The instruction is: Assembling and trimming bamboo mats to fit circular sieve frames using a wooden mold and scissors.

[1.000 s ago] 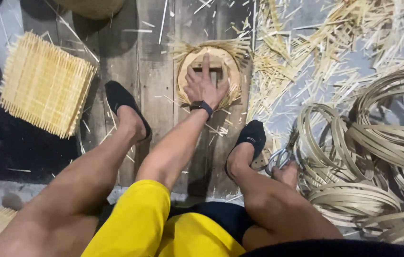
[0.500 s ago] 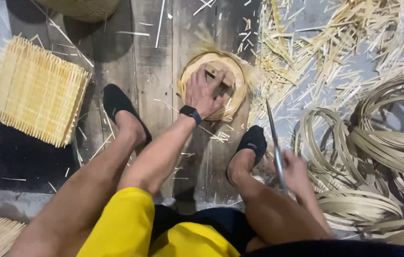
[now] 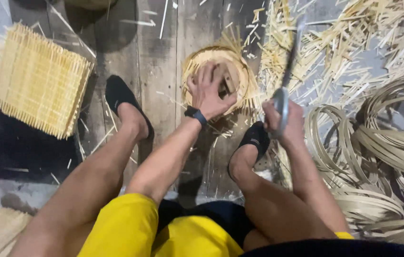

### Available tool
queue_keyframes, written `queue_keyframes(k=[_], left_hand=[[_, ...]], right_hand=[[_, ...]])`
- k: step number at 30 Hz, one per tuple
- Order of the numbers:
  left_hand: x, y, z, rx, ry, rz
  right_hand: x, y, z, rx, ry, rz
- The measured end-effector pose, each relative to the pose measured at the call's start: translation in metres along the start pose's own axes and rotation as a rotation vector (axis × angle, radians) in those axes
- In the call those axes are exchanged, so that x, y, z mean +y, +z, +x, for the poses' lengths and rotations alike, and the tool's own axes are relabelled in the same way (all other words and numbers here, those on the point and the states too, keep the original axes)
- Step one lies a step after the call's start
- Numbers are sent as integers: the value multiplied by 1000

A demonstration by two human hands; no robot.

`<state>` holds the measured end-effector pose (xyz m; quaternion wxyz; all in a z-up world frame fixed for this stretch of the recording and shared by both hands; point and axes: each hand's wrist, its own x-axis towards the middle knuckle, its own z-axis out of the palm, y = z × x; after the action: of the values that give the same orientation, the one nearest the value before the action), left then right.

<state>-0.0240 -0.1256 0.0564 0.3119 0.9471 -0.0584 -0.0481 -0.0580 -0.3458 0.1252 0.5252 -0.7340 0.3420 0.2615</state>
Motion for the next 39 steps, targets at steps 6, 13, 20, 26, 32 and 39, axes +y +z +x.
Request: queue_keyframes(k=[6, 13, 20, 26, 32, 39], left_hand=[[10, 27, 6, 104, -260, 126], [10, 39, 1, -18, 7, 132], [17, 29, 6, 7, 10, 146], [6, 33, 10, -92, 132, 141], [-8, 18, 25, -208, 297, 104], [5, 5, 26, -247, 419, 158]], right_hand=[[46, -44, 31, 19, -228, -526], [61, -24, 70, 181, -644, -992], [56, -31, 87, 130, -345, -1151], [53, -26, 112, 432, -750, -1158], [64, -47, 119, 186, -544, -1173], [90, -47, 135, 346, -754, -1156]])
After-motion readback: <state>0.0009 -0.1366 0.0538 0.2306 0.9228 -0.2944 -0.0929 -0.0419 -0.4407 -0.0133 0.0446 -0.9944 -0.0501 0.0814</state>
